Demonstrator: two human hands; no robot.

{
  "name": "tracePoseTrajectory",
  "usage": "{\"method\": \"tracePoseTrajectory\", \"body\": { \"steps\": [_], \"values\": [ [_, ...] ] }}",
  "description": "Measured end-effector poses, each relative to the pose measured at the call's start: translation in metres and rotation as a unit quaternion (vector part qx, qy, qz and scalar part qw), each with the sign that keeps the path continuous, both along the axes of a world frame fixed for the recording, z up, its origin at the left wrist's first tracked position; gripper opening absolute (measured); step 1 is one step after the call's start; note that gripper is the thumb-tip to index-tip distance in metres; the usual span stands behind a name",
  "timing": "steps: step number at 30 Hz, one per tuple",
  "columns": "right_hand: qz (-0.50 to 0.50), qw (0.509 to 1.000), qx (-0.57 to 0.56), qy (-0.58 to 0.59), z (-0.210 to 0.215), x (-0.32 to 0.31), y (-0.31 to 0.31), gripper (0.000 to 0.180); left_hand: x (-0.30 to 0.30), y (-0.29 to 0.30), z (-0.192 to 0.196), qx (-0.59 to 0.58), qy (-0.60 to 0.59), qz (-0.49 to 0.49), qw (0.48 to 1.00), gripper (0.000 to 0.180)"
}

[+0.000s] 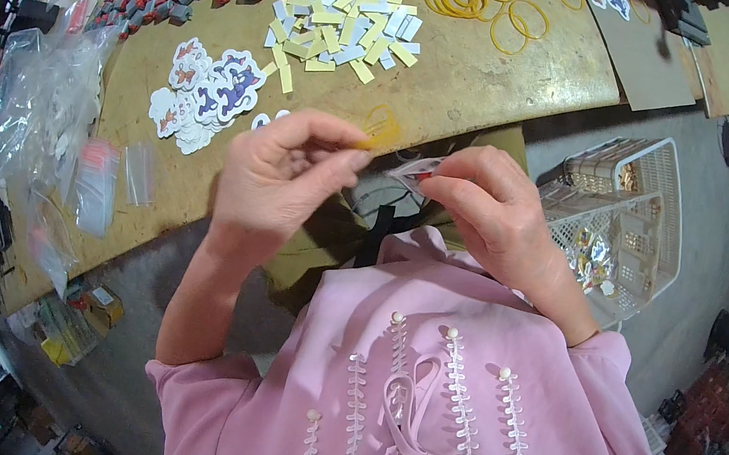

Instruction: The person assembles small craft kits by placing stickers, rubber bands, and small plastic pieces into clear plastic bags. They handle each item individually, open the bags, insert the contents, and set the filled bags aside on the table.

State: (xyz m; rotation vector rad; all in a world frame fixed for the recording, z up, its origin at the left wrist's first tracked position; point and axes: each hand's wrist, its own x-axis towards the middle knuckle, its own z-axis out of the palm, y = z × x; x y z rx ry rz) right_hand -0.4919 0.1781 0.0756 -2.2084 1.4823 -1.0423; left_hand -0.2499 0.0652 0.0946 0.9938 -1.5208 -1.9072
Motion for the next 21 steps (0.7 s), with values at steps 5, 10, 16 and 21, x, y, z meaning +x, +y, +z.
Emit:
{"method": "tracePoseTrajectory", "body": {
  "steps": [5,10,16,21],
  "values": [
    [0.031,0.999,-0.014,-0.036,0.015,0.011,-0.016,0.033,0.001,-0.014,0.034,-0.311,-0.074,0.045,0.946,0.016],
    [0.057,0.996,0.010,-0.071,0.022,0.026,-0.027,0.030,0.005,-0.023,0.044,-0.329,-0.081,0.060,0.939,0.013],
    [0.065,0.995,-0.015,-0.075,0.025,0.034,-0.037,0.026,-0.006,0.003,0.055,-0.045,0.044,0.080,0.995,0.012],
    [0.075,0.989,-0.010,-0.130,0.027,0.037,-0.038,0.029,-0.001,0.005,0.036,-0.475,-0.157,0.031,0.866,0.020]
  ]
}}
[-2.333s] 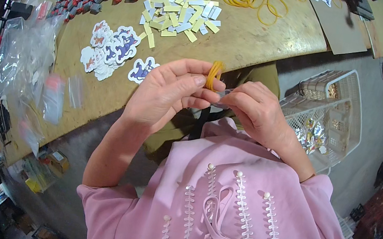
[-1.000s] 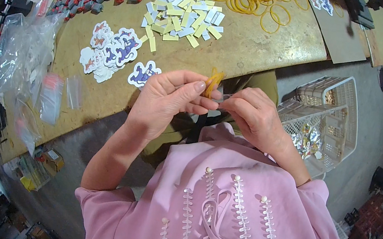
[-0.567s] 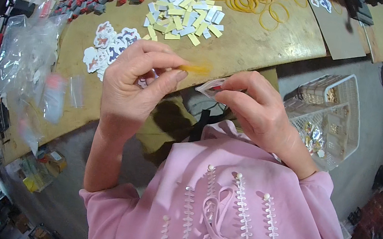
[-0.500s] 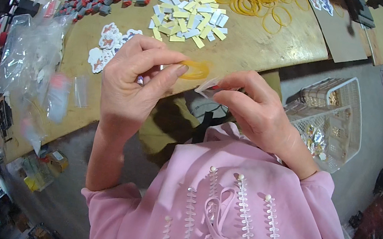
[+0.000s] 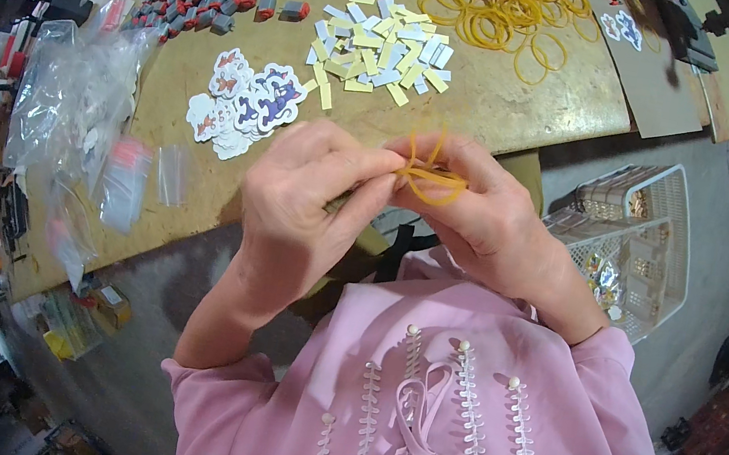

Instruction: The person assembles small craft kits by placing stickers, rubber bands, and small plastic pieces into clear plastic bags. They handle each item individually, open the bags, insert the contents, and set the filled bags aside on the table.

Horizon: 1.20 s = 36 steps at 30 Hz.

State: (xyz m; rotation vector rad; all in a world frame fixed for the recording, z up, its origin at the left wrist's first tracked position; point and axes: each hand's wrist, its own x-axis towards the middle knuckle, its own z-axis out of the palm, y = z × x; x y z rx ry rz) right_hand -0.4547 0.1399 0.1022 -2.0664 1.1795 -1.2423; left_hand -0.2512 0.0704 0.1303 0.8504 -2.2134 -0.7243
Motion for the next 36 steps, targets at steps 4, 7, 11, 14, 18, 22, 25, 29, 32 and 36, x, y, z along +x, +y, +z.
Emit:
{"method": "tracePoseTrajectory", "body": {
  "steps": [4,7,11,14,18,22,25,29,32,36],
  "values": [
    [0.016,0.999,-0.011,0.048,0.002,-0.001,0.000,0.029,0.010,0.003,0.004,-0.081,-0.064,-0.039,0.994,0.017],
    [0.065,0.997,0.025,0.039,0.008,-0.002,0.000,0.029,0.023,-0.003,0.016,-0.016,-0.158,-0.114,0.981,0.010],
    [0.131,0.990,0.060,-0.009,0.009,-0.001,-0.002,0.031,0.028,-0.010,0.039,0.074,-0.253,-0.203,0.943,0.018],
    [0.167,0.981,0.099,-0.005,0.010,0.002,-0.001,0.030,0.032,-0.010,0.029,0.019,-0.261,-0.225,0.939,0.020],
    [0.172,0.982,0.068,0.032,0.010,0.010,-0.004,0.030,0.029,-0.004,0.028,-0.010,-0.384,-0.193,0.903,0.022],
    [0.100,0.994,0.029,0.046,0.009,0.004,-0.002,0.032,0.039,0.000,0.037,0.002,-0.246,-0.132,0.960,0.031],
    [0.086,0.995,0.018,0.048,0.007,0.000,-0.004,0.034,0.047,0.008,0.044,0.064,-0.189,-0.080,0.977,0.033],
    [0.096,0.994,0.012,0.042,0.008,0.002,-0.005,0.035,0.038,0.008,0.032,0.065,-0.177,-0.108,0.976,0.034],
    [0.108,0.993,0.010,0.036,0.006,0.007,-0.006,0.033,0.039,0.007,0.002,0.038,-0.229,-0.117,0.966,0.037],
    [0.095,0.995,0.022,0.029,0.005,0.004,-0.003,0.029,0.041,0.004,0.005,0.080,-0.136,-0.131,0.979,0.038]
  ]
}}
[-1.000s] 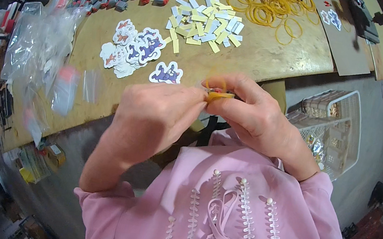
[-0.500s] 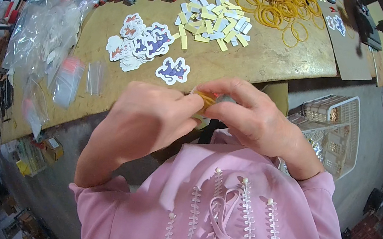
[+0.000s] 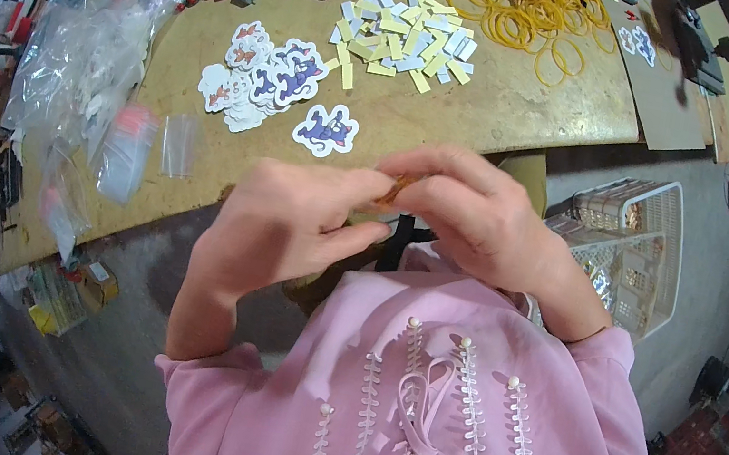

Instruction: The person assembles small craft kits by placing stickers, rubber bands, and small plastic pieces into clear plastic bags. They handle each item individually, open the bags, insert the contents, and set the filled bags aside on the table.

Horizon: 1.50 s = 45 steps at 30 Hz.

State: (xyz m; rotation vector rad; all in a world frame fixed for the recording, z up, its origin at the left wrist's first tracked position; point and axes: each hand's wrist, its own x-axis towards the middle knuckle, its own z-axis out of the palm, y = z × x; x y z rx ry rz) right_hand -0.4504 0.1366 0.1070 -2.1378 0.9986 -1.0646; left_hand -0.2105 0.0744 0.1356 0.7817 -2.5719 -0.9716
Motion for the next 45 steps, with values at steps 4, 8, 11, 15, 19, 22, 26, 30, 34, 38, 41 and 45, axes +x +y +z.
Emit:
{"method": "tracePoseTrajectory", "body": {
  "steps": [4,8,11,15,19,22,26,30,34,38,41,45],
  "values": [
    [-0.068,0.997,0.023,-0.039,0.001,-0.007,0.001,0.025,0.007,0.002,-0.006,0.109,0.132,0.187,0.967,0.046],
    [-0.093,0.995,0.014,-0.041,0.001,-0.002,-0.003,0.024,-0.014,0.013,-0.041,0.151,0.238,0.173,0.944,0.042],
    [-0.093,0.995,0.007,-0.038,0.001,-0.002,-0.004,0.025,-0.025,0.020,-0.044,0.196,0.264,0.210,0.921,0.024],
    [-0.109,0.993,-0.002,-0.047,-0.002,-0.006,-0.004,0.026,-0.026,0.018,-0.037,0.062,0.232,0.211,0.948,0.018],
    [-0.115,0.992,-0.042,-0.009,-0.002,-0.009,-0.010,0.023,-0.030,0.020,-0.045,-0.051,0.249,0.224,0.941,0.012],
    [-0.136,0.990,-0.023,0.004,-0.003,-0.006,-0.007,0.024,-0.036,0.022,-0.049,-0.079,0.268,0.242,0.929,0.010],
    [-0.115,0.992,-0.012,0.049,-0.003,-0.010,-0.004,0.023,-0.042,0.026,-0.055,-0.070,0.307,0.249,0.916,0.010],
    [-0.126,0.984,-0.048,0.120,0.000,-0.010,-0.004,0.022,-0.047,0.025,-0.056,-0.076,0.318,0.226,0.918,0.010],
    [-0.121,0.983,-0.057,0.127,0.002,-0.009,-0.007,0.017,-0.045,0.024,-0.057,0.033,0.323,0.234,0.916,0.008],
    [-0.091,0.989,-0.029,0.111,-0.004,-0.015,-0.008,0.016,-0.043,0.028,-0.059,0.236,0.360,0.212,0.877,0.007],
    [-0.114,0.987,-0.030,0.109,-0.006,-0.013,-0.007,0.017,-0.041,0.025,-0.076,0.089,0.358,0.200,0.908,0.008],
    [-0.168,0.983,-0.013,0.065,-0.007,-0.006,-0.004,0.021,-0.046,0.030,-0.075,0.139,0.405,0.224,0.876,0.008]
  ]
}}
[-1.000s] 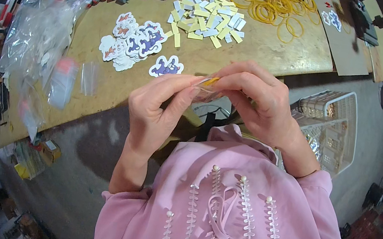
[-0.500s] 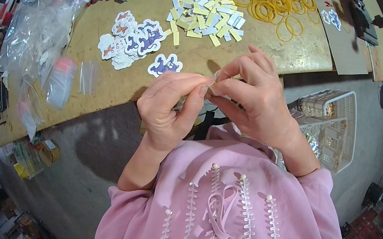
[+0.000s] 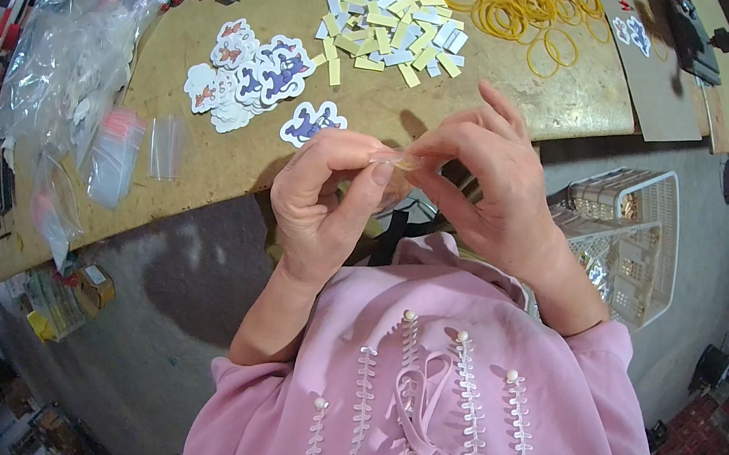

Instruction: The person assembles small craft kits by placing stickers, rubber bands, and small plastic pieces into clear plastic bags. They handle each item individually, open the bags, insert the contents, and set the filled bags aside on the table.

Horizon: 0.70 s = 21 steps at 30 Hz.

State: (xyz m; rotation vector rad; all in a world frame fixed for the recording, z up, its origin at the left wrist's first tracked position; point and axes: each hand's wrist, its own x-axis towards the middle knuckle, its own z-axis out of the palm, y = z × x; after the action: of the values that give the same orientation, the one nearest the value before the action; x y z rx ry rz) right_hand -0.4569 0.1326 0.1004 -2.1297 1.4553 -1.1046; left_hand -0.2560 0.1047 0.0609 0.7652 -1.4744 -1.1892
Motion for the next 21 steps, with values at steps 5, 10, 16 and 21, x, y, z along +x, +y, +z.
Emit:
{"method": "tracePoseTrajectory", "body": {
  "steps": [5,10,16,21],
  "values": [
    [0.044,0.996,0.042,-0.058,-0.0019,0.0004,-0.0013,0.017,-0.0042,0.0006,-0.0023,-0.015,0.020,0.006,1.000,0.007],
    [0.074,0.996,0.058,-0.012,-0.0026,0.0001,-0.0014,0.014,-0.0062,0.0043,-0.0020,0.000,0.005,0.013,1.000,0.006],
    [0.057,0.997,0.033,0.049,-0.0033,-0.0043,-0.0007,0.017,-0.0047,-0.0017,-0.0040,0.026,0.007,-0.028,0.999,0.007],
    [0.001,1.000,-0.009,0.017,-0.0018,0.0032,0.0012,0.019,-0.0066,0.0035,0.0002,0.027,0.023,0.000,0.999,0.007]
  ]
}}
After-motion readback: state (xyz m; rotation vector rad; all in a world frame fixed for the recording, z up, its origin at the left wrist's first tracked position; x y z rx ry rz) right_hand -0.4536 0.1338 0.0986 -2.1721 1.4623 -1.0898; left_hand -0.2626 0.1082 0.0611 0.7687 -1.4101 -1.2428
